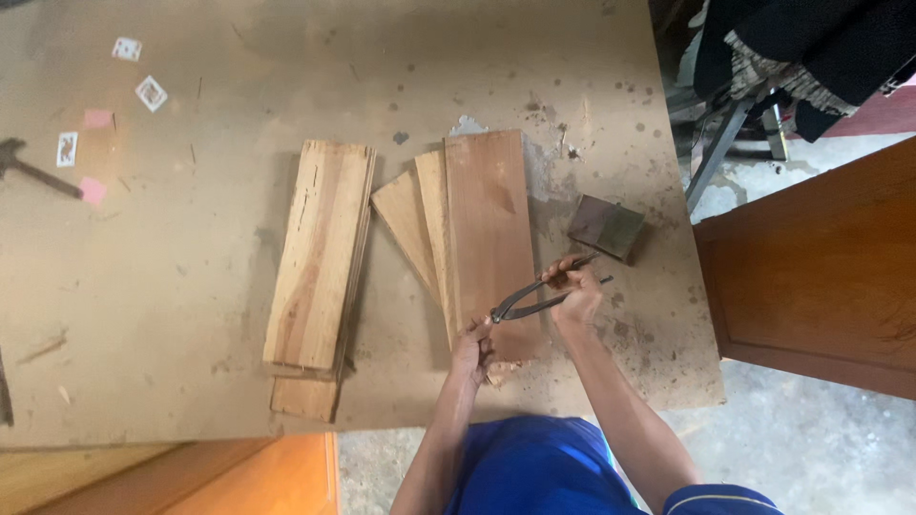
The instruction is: The person uses pliers to pull nails out of several wooden planks on a workbench. They repeatedly grip nails with the pliers, extract them, and place the planks aside.
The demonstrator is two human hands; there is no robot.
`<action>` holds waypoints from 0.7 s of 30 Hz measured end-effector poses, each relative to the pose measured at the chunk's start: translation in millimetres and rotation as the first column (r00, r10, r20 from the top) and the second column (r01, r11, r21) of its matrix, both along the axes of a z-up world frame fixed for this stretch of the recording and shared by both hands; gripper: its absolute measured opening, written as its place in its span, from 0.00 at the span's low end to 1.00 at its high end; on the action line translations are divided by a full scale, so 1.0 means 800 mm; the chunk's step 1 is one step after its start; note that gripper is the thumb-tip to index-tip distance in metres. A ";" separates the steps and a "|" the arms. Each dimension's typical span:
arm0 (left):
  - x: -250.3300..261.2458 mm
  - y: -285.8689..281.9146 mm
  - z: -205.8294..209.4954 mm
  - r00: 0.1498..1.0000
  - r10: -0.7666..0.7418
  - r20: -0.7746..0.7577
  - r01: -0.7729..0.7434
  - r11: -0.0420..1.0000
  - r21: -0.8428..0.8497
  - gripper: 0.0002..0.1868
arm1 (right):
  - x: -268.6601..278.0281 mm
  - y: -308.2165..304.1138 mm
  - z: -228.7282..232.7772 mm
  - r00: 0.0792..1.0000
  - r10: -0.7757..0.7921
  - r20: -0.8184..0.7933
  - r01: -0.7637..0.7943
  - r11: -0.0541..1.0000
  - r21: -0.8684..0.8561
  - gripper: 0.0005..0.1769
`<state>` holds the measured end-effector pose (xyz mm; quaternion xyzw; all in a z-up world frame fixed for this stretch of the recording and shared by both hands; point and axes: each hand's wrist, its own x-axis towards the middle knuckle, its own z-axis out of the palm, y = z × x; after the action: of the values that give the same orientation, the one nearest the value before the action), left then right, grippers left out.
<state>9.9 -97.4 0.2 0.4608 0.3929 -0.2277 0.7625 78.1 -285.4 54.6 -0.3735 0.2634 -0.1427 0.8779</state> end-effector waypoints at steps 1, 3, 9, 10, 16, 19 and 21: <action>0.005 0.007 -0.009 0.999 -0.006 0.033 0.007 0.999 -0.044 0.09 | 0.003 0.002 0.006 0.998 0.038 0.045 -0.036 0.999 -0.037 0.05; 0.017 0.016 -0.009 0.998 -0.017 0.068 0.024 0.995 -0.096 0.07 | 0.012 0.012 0.013 0.993 0.071 0.090 -0.064 0.994 -0.085 0.06; 0.058 0.030 0.039 0.989 -0.064 0.133 0.059 0.997 0.041 0.07 | 0.061 0.058 0.148 0.990 0.122 -0.071 -0.128 0.988 -0.082 0.16; 0.065 0.037 0.076 0.988 -0.063 0.140 0.044 0.990 0.132 0.07 | 0.073 0.052 0.118 0.963 0.236 -0.129 -0.243 0.969 -0.042 0.08; 0.086 0.102 -0.011 0.906 0.026 0.423 -0.012 0.999 -0.036 0.09 | 0.179 0.071 0.141 0.943 0.176 -0.281 -0.200 0.978 -0.059 0.13; 0.093 0.105 -0.034 0.853 -0.010 0.521 0.092 0.987 -0.130 0.12 | 0.276 0.069 0.106 0.960 0.176 -0.217 -0.204 0.972 -0.114 0.12; 0.103 0.093 -0.044 0.825 -0.043 0.563 0.152 0.977 -0.148 0.14 | 0.340 0.056 0.051 0.957 0.213 -0.194 -0.242 0.960 -0.139 0.25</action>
<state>92.3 -23.3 -35.4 0.4531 0.1065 -0.1581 0.8709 350.4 -240.5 95.3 -0.4825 0.2831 -0.0275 0.8284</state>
